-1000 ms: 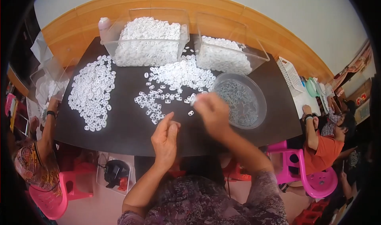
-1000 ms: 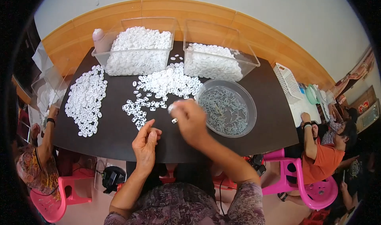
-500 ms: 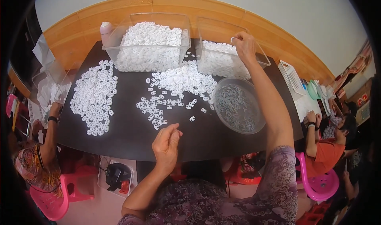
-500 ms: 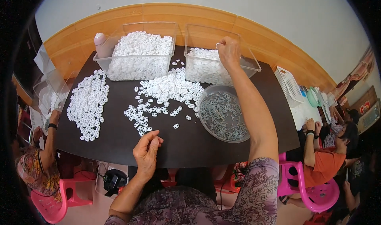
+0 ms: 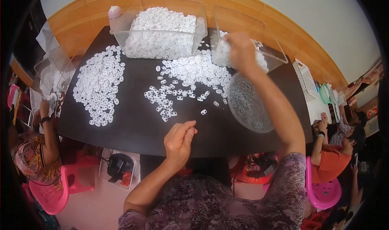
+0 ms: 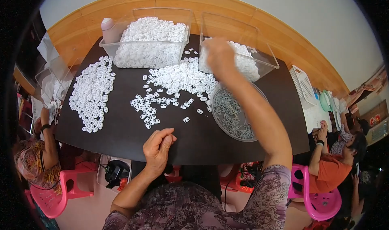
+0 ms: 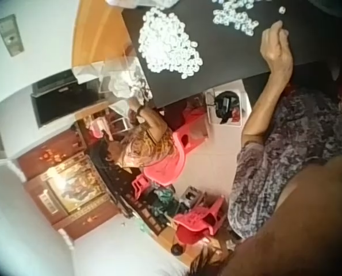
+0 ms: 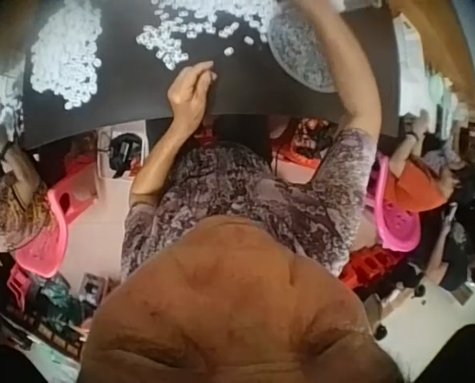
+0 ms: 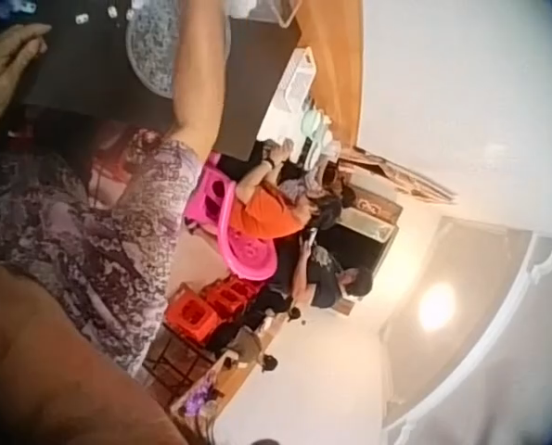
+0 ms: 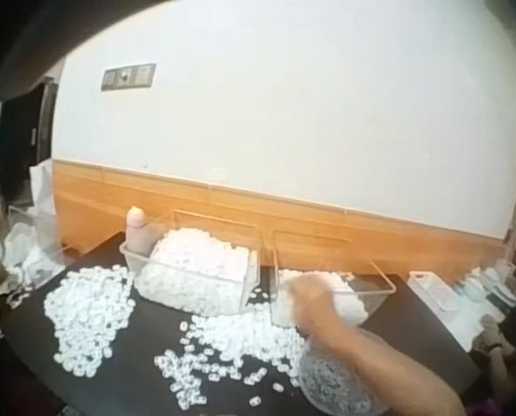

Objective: Assembling small plastic components by inserting black pieces into white circular bases.

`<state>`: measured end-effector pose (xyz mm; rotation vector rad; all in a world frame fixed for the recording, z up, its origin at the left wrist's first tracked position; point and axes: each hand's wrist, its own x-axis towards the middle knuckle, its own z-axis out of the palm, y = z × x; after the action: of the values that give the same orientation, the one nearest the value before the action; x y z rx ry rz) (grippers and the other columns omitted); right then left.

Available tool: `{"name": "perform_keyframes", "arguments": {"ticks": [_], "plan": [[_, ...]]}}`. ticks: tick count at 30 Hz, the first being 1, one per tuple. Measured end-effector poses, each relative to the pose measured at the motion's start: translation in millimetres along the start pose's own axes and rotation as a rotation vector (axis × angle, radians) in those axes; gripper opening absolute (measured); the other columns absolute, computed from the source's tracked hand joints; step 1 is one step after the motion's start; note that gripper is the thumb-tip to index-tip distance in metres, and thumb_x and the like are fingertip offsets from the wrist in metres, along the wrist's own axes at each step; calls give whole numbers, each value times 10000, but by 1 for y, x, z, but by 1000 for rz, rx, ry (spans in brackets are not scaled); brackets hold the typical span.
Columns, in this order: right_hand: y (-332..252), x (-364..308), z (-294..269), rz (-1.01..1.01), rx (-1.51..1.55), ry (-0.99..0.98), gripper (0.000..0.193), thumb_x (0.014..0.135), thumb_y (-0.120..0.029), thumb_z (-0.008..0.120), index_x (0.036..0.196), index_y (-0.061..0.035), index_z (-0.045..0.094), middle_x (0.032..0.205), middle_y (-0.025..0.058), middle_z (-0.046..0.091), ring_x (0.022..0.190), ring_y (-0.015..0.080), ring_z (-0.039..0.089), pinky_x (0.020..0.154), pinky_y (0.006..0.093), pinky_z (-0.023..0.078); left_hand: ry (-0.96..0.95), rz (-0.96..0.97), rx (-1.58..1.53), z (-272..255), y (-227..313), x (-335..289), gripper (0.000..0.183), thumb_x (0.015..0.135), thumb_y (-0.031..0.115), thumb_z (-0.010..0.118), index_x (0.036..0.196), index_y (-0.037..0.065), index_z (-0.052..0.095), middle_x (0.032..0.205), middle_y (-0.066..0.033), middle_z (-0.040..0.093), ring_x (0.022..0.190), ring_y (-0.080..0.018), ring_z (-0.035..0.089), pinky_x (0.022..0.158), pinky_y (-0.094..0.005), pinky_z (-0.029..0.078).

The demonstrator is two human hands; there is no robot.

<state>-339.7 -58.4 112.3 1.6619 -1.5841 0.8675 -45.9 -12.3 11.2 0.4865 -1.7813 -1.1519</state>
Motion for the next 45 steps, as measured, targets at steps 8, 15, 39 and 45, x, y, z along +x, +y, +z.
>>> {"name": "perform_keyframes", "arguments": {"ticks": [8,15,39,45], "plan": [[-44,-36,82,104,-30,-482,173,616,59,557,788,55,581,848,212,545,844,364,505,772,428,432,-14,-8,1,-2,-1,-1,110,855,16,590,949,-30,624,705,-97,607,633,-197,591,561,-291,458],[-9,-19,133,470,16,-425,161,689,26,515,833,67,575,947,233,524,903,382,492,804,452,409,-39,-40,-6,-4,-2,0,115,857,22,594,955,-25,631,717,-83,610,648,-175,595,572,-270,463],[37,-39,183,373,-224,-772,276,789,-169,517,947,21,640,991,182,623,965,375,567,837,465,461,-68,-80,-16,-7,-9,0,122,866,18,567,960,-26,630,727,-79,614,641,-153,594,569,-253,468],[5,-57,143,232,-130,-669,262,849,-232,516,852,-20,668,957,176,616,932,373,562,802,483,458,-88,-71,26,-2,-6,3,114,800,19,621,914,9,618,718,-120,581,662,-279,580,583,-347,453]]}}
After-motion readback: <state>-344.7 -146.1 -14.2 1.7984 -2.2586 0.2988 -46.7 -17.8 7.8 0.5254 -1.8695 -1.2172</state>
